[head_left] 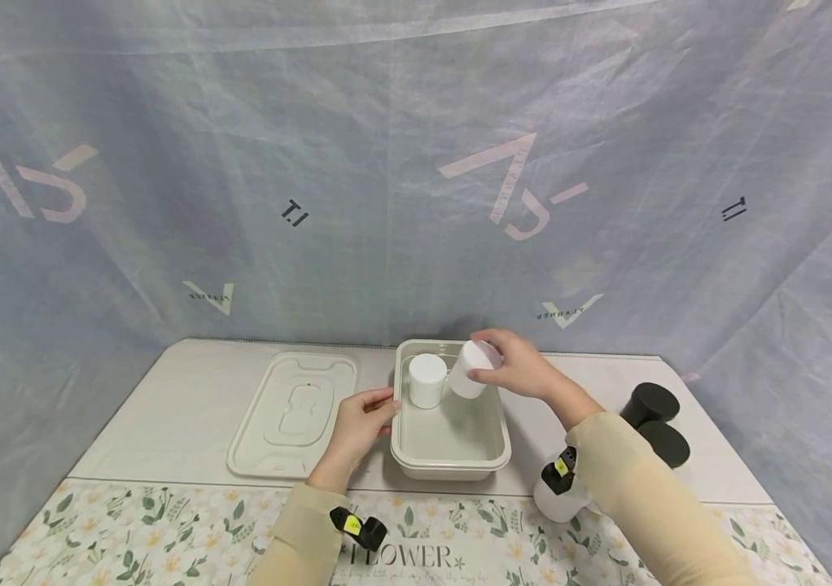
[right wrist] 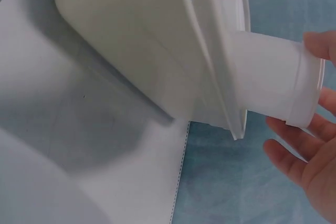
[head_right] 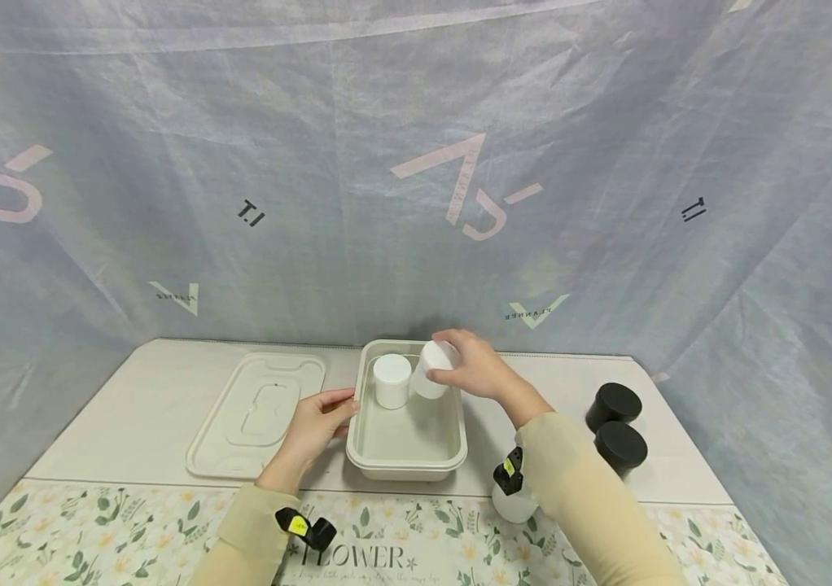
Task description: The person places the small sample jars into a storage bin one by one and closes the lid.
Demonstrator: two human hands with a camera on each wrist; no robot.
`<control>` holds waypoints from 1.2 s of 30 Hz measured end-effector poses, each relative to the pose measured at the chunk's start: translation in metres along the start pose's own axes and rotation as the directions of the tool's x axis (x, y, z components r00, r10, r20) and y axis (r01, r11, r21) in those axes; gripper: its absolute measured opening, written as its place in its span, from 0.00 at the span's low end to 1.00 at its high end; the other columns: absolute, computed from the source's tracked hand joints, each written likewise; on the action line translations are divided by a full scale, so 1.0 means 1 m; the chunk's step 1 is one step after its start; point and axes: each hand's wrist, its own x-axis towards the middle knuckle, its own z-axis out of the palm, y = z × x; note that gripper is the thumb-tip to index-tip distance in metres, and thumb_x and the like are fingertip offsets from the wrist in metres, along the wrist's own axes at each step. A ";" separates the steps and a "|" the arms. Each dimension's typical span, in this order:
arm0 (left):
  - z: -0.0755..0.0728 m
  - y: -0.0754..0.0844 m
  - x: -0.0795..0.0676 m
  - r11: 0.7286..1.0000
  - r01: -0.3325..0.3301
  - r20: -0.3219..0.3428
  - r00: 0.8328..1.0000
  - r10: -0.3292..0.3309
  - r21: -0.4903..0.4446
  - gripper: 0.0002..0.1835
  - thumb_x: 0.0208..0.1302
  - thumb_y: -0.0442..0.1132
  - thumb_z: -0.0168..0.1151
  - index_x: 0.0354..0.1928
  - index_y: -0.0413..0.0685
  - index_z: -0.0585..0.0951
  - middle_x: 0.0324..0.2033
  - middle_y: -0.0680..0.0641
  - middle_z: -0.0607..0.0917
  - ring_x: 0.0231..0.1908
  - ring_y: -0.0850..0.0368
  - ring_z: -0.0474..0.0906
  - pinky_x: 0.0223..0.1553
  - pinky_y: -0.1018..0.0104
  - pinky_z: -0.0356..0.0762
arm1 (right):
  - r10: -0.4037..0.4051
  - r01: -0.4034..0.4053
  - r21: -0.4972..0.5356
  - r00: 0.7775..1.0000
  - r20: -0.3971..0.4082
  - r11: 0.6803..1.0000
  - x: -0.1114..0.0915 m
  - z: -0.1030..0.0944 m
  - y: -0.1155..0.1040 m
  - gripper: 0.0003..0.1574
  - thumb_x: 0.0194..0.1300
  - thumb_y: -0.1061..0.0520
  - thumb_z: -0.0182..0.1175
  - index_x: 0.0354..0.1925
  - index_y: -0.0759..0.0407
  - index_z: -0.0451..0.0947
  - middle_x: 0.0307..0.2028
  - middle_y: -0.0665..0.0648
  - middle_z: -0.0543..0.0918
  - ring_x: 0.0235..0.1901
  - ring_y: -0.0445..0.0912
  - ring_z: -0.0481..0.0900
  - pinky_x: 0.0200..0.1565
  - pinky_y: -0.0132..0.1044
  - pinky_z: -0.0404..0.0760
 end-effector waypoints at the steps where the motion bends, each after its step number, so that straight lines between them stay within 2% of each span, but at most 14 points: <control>1: 0.000 0.000 0.000 1.000 0.002 -0.003 1.000 -0.002 -0.001 0.20 0.61 0.38 0.63 0.54 0.37 0.78 0.43 0.41 0.82 0.35 0.63 0.79 0.35 0.70 0.84 | -0.001 0.001 -0.011 1.000 0.002 1.000 0.001 0.001 0.000 0.39 0.52 0.47 0.69 0.60 0.60 0.71 0.56 0.64 0.76 0.49 0.56 0.76 0.49 0.50 0.78; 10: 0.001 -0.004 0.002 1.000 0.010 -0.009 1.000 -0.010 -0.002 0.20 0.61 0.38 0.63 0.54 0.38 0.79 0.43 0.42 0.82 0.35 0.64 0.79 0.34 0.71 0.83 | -0.028 0.029 -0.053 0.999 0.018 0.998 0.004 0.008 0.003 0.39 0.51 0.47 0.68 0.59 0.62 0.72 0.55 0.64 0.77 0.52 0.56 0.75 0.51 0.51 0.76; 17: 0.001 -0.003 0.001 1.000 0.004 0.001 1.000 -0.004 -0.007 0.21 0.61 0.38 0.63 0.55 0.37 0.78 0.44 0.42 0.82 0.35 0.64 0.78 0.35 0.67 0.84 | -0.029 0.032 -0.070 0.999 0.037 0.997 0.008 0.013 0.004 0.39 0.52 0.48 0.68 0.59 0.63 0.71 0.56 0.65 0.76 0.54 0.57 0.74 0.55 0.52 0.74; 20: 0.002 -0.003 0.002 1.000 -0.004 0.002 1.000 0.004 -0.009 0.20 0.61 0.38 0.63 0.54 0.38 0.78 0.44 0.42 0.82 0.35 0.64 0.78 0.35 0.70 0.84 | -0.028 0.031 -0.071 0.998 0.048 0.997 0.010 0.016 0.006 0.40 0.52 0.48 0.69 0.59 0.64 0.71 0.56 0.65 0.76 0.54 0.57 0.73 0.56 0.52 0.74; 22: 0.001 0.005 -0.003 1.000 -0.009 0.006 1.000 0.009 -0.006 0.20 0.61 0.37 0.62 0.54 0.36 0.78 0.43 0.41 0.82 0.34 0.64 0.78 0.34 0.70 0.84 | -0.024 0.028 -0.074 0.998 0.059 0.997 0.011 0.018 0.006 0.40 0.51 0.48 0.69 0.59 0.64 0.71 0.56 0.65 0.76 0.54 0.58 0.73 0.56 0.52 0.74; 26: 0.001 0.006 -0.003 1.000 -0.010 0.011 1.000 0.010 -0.018 0.20 0.61 0.35 0.62 0.54 0.35 0.78 0.43 0.40 0.82 0.34 0.65 0.78 0.34 0.70 0.83 | -0.019 0.027 -0.090 0.996 0.081 0.996 0.013 0.022 0.007 0.40 0.51 0.49 0.70 0.59 0.65 0.71 0.55 0.66 0.77 0.56 0.59 0.73 0.58 0.53 0.72; 29: 0.001 -0.001 0.001 1.000 -0.011 0.005 1.000 0.011 -0.017 0.20 0.61 0.37 0.63 0.54 0.36 0.78 0.44 0.41 0.82 0.35 0.64 0.79 0.34 0.71 0.83 | -0.012 0.024 -0.125 0.995 0.096 0.992 0.013 0.027 0.007 0.41 0.51 0.49 0.70 0.60 0.65 0.71 0.56 0.66 0.76 0.57 0.59 0.72 0.58 0.55 0.72; 36: 0.001 -0.001 0.001 1.000 0.006 -0.017 1.000 -0.007 -0.014 0.20 0.60 0.38 0.64 0.53 0.39 0.79 0.44 0.42 0.82 0.36 0.64 0.79 0.34 0.71 0.83 | 0.007 0.025 -0.250 0.992 0.128 0.968 0.014 0.035 0.005 0.41 0.52 0.45 0.69 0.61 0.59 0.70 0.59 0.61 0.76 0.59 0.58 0.71 0.56 0.62 0.66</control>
